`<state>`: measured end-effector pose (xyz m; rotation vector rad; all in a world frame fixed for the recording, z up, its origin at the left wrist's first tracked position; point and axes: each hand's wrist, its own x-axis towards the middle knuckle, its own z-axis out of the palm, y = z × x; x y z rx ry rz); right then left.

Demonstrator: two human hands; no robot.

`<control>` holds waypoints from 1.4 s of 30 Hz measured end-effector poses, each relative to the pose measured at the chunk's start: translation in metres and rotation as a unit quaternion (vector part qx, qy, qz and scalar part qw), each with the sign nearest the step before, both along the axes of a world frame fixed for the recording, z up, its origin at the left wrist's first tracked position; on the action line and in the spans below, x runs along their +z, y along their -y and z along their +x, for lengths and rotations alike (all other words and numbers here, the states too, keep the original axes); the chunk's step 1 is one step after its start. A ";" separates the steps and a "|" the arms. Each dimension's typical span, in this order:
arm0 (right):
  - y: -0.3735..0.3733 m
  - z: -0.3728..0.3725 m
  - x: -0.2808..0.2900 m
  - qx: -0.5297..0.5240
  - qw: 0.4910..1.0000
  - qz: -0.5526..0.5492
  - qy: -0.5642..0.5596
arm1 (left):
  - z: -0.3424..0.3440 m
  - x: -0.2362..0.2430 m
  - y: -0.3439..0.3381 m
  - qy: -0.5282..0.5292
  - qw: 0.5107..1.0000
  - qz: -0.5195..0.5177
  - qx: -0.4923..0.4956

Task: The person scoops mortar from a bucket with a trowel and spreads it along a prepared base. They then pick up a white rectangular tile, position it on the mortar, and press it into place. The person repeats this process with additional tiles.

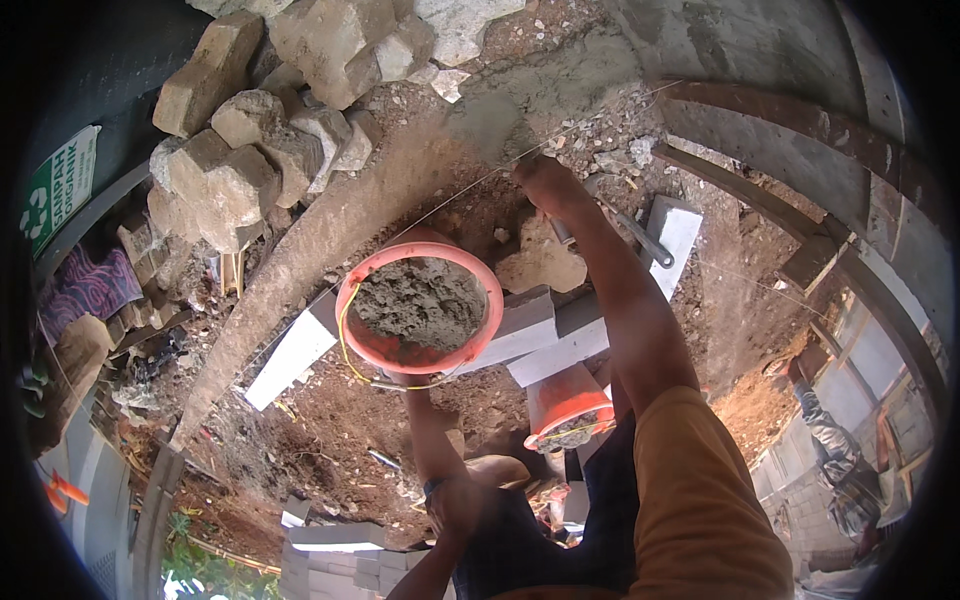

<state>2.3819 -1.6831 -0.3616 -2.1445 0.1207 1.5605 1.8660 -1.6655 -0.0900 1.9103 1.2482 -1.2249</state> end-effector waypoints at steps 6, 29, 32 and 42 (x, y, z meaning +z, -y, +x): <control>0.079 -0.012 0.021 0.501 0.818 0.041 0.278 | -0.030 -0.002 0.001 0.034 0.999 -0.022 0.025; 0.018 -0.323 0.013 0.189 0.951 0.224 -0.100 | -0.010 0.029 -0.058 0.039 0.992 -0.036 0.112; -0.018 -0.271 0.052 0.125 0.935 0.149 -0.297 | -0.026 0.016 -0.042 0.118 0.990 0.021 0.079; -0.014 -0.143 0.149 0.310 0.905 0.117 -0.266 | -0.018 0.012 -0.029 0.115 0.992 0.029 0.042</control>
